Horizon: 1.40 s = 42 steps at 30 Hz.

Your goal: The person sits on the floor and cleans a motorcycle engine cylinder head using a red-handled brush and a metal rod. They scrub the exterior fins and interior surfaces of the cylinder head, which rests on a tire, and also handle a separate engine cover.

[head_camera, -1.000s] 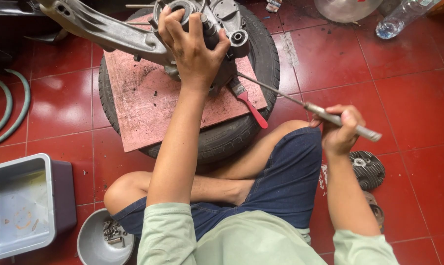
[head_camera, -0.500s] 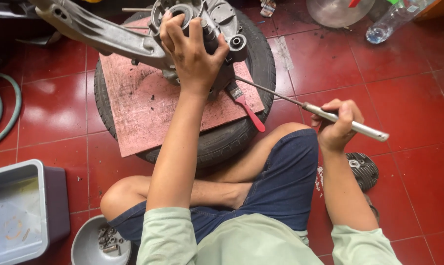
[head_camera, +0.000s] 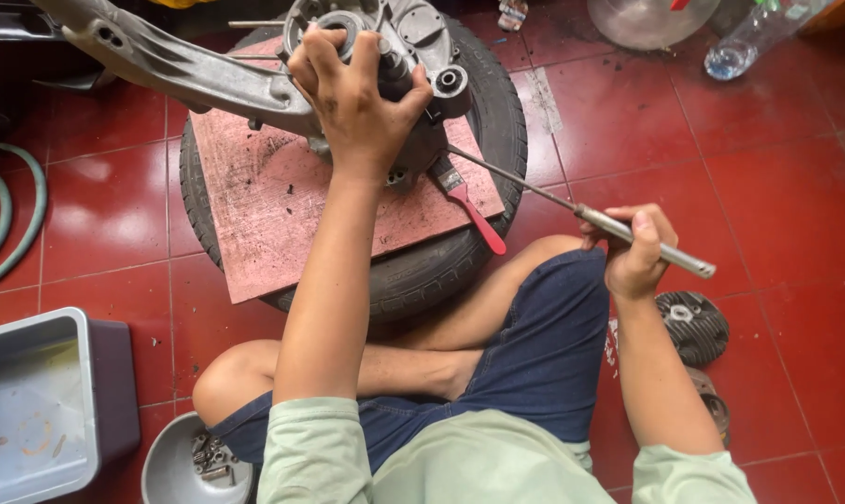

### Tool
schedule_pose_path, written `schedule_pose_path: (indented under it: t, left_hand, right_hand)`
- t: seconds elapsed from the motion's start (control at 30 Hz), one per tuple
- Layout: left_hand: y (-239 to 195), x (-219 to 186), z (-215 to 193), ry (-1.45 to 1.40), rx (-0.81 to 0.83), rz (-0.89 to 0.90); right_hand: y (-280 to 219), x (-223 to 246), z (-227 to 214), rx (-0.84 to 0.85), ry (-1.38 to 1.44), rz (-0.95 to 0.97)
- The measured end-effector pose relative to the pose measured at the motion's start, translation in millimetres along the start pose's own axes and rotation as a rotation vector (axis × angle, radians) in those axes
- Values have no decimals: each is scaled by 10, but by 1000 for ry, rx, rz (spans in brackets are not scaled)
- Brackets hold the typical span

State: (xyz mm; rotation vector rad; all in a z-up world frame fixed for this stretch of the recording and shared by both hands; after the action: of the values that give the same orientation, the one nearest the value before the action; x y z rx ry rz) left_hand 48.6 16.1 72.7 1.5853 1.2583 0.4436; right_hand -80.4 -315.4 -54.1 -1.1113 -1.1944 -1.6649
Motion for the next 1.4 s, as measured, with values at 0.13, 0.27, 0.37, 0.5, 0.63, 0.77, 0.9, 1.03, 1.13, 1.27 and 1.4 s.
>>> schedule_pose_path:
  t: [0.13, 0.27, 0.37, 0.5, 0.63, 0.77, 0.9, 1.03, 1.13, 1.27, 1.4]
  left_hand:
    - [3, -15, -12, 7, -26, -11]
    - [-33, 100, 122, -2, -6, -31]
    - [-23, 42, 128, 16, -37, -4]
    - [-16, -40, 35, -4, -27, 8]
    - [34, -72, -39, -1, -19, -11]
    - [-12, -40, 71, 9, -9, -16]
    - [27, -116, -27, -14, 10, -8]
    - [13, -86, -14, 10, 15, -20]
    - [-3, -33, 81, 34, 19, -25]
    - [-4, -21, 66, 23, -4, -13]
    - [-30, 4, 58, 31, 6, 1]
  right_hand:
    - [180, 386, 118, -125, -13, -92]
    - [202, 280, 84, -122, 14, -33]
    - [25, -187, -88, -47, -21, 13]
    - [48, 19, 47, -15, -58, -44]
    - [274, 442, 239, -118, 17, -128]
    - [231, 132, 67, -80, 20, -82]
    - [86, -211, -37, -67, -20, -27]
    - [251, 345, 212, -110, -12, -151]
    - [288, 434, 229, -135, -28, -202]
    - [-125, 70, 106, -51, -82, -145]
    - [-608, 89, 299, 29, -81, -244]
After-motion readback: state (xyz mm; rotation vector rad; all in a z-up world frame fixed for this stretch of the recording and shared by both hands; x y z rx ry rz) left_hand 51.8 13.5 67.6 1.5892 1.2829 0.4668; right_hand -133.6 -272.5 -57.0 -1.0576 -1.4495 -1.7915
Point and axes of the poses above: each hand's wrist, its own y-axis towards the middle knuckle, its own z-axis out of the palm, x = y × z, the point moved 7 cm from there along y, towards the middle knuckle, and after that the axes turned 4 degrees about -y, right-handed, at the moved point
